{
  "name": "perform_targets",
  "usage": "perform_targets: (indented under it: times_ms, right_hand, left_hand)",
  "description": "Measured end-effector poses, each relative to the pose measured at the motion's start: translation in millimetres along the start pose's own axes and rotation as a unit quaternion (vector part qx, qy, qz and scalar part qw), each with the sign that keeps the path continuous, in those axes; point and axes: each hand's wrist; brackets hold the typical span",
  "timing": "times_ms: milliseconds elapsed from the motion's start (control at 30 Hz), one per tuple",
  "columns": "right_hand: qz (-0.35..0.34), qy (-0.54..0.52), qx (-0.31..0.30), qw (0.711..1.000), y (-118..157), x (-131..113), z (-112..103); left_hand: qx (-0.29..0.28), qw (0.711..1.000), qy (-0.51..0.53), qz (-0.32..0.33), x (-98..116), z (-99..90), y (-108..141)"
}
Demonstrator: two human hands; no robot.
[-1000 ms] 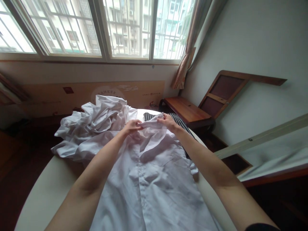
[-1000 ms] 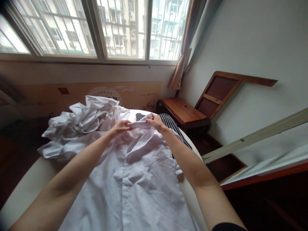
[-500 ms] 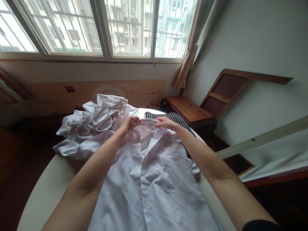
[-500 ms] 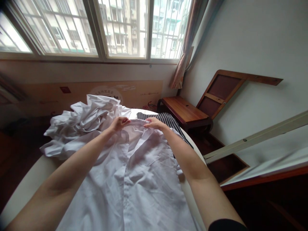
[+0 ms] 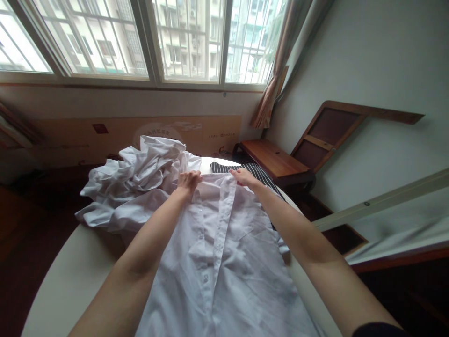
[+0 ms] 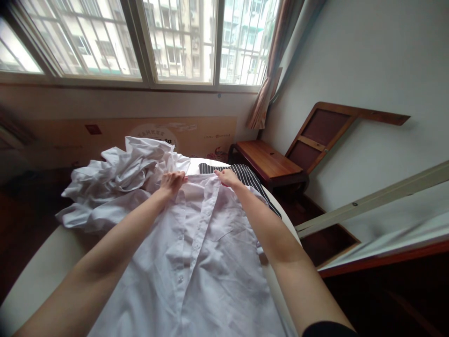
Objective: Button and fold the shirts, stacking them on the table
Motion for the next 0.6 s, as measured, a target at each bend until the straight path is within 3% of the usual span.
perform_targets:
  times_ms: [133,267,400,500,600]
  right_hand:
    - [0.002,-0.034,0.027,0.999,8.2,3.8,7.3]
    - [-0.011,-0.119,0.008,0.993,11.3,-1.5,7.1]
    - [-0.061,-0.128,-0.049,0.989,10.8,-4.0,6.1]
    - [-0.148,-0.027,-0.048,0.988,6.7,0.0,4.0]
    - [-0.214,0.096,0.015,0.972,-2.8,2.1,4.8]
  left_hand:
    - [0.077,0.997,-0.004,0.026,17.4,11.2,11.3]
    - [0.041,0.996,0.064,0.054,61.0,26.2,33.2]
    - [0.038,0.996,0.041,0.073,95.8,37.1,53.0]
    - [0.047,0.996,0.067,0.046,93.8,40.1,53.2]
    - [0.026,0.978,0.206,-0.02,80.2,43.6,44.0]
Point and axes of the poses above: each hand's wrist, its own y-axis away from the middle knuckle, its own z-axis out of the palm, x = y × z, and after that the axes turned 5 degrees about y, right-handed
